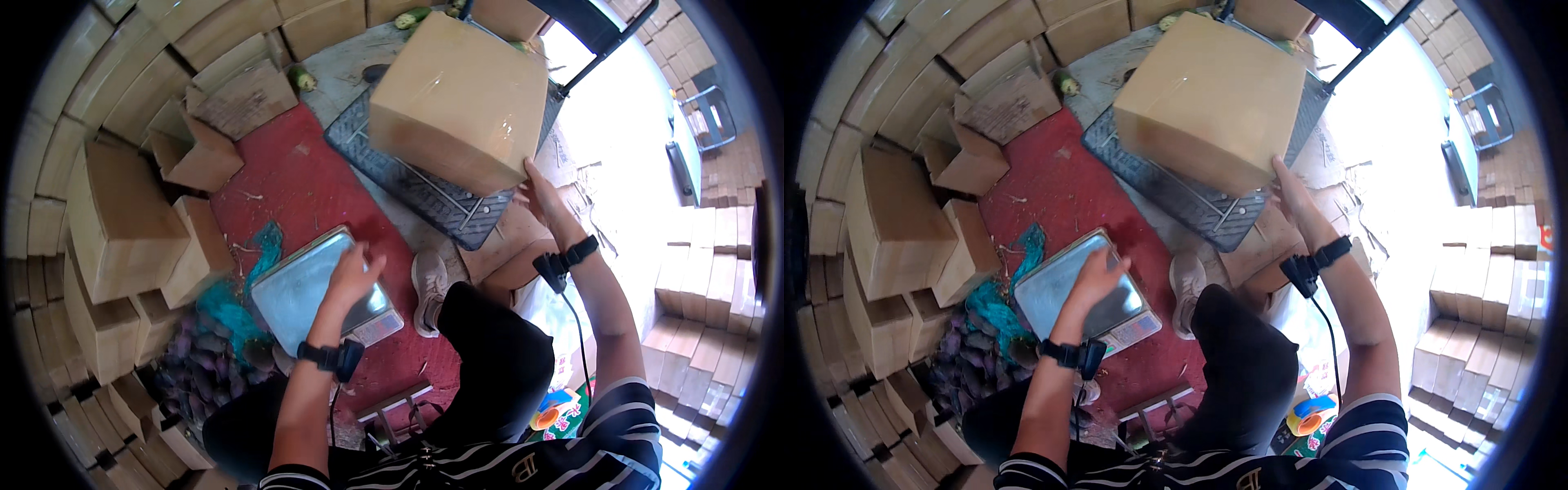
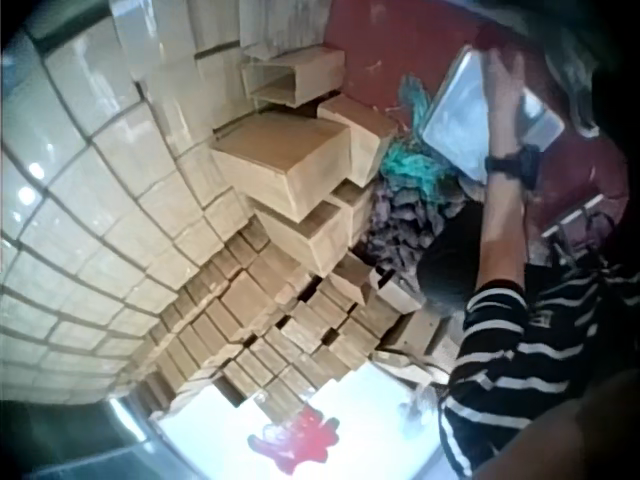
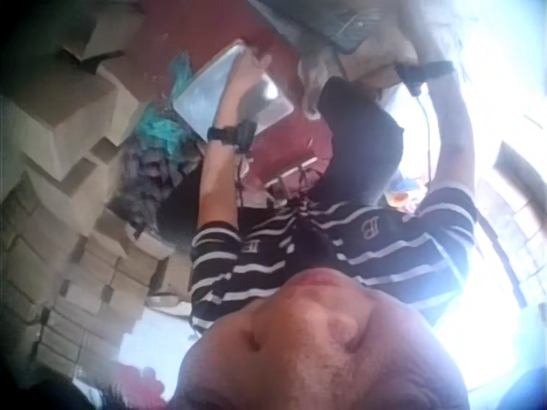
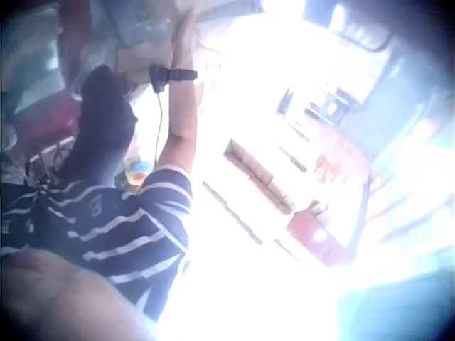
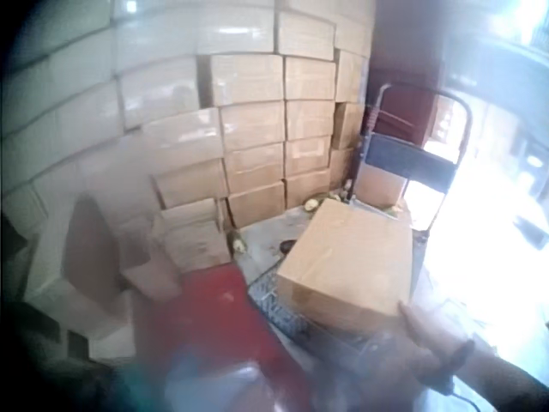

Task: The person sits on the floor in a storage area and packs purple sweet potatoes into a cardboard box. They use a tape dispenser to seal the box, then place a plastic bag inside. The person picks up sweet potatoes one by one, trims the ends with a knife, and places them into the bag.

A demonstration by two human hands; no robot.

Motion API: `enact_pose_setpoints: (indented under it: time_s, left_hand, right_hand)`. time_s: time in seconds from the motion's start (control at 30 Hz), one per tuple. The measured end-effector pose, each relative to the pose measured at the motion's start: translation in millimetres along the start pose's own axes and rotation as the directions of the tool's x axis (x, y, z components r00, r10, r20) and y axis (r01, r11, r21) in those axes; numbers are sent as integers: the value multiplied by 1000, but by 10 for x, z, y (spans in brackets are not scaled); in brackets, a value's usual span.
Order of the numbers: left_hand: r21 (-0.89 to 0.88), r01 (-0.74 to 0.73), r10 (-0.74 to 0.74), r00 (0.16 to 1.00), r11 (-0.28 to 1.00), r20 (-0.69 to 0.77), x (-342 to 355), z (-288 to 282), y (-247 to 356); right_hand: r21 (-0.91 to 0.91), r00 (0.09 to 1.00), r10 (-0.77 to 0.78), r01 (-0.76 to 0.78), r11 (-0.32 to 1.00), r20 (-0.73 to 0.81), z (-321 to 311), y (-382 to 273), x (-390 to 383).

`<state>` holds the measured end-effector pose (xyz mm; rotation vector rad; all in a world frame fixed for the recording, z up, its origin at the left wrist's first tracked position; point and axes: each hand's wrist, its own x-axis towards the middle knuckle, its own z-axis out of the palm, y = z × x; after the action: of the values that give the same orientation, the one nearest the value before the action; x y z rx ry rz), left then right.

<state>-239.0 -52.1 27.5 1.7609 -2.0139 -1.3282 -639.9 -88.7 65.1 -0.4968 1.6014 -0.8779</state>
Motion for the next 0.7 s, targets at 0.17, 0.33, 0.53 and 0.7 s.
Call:
enact_pose_setpoints:
  time_s: [0.17,0.33,0.53,0.7]
  left_hand:
    - [-91,178,-178,984,980,9,-784,-208,-965]
    - [187,186,-89,897,965,-433,-1004,-1170,-1254]
    - [271,410,64,453,871,-889,-1241,-2524,-1453]
    - [377,653,84,433,657,-897,-1354,-3383,-1512]
  right_hand:
    - [-555,914,292,-92,827,283,349,-21,-709]
    - [-631,737,-55,612,476,674,998,-517,-1818]
    - [-236,287,-273,950,205,918,2210,-803,-3059]
    - [-162,200,-65,914,373,978,2751,-385,-3098]
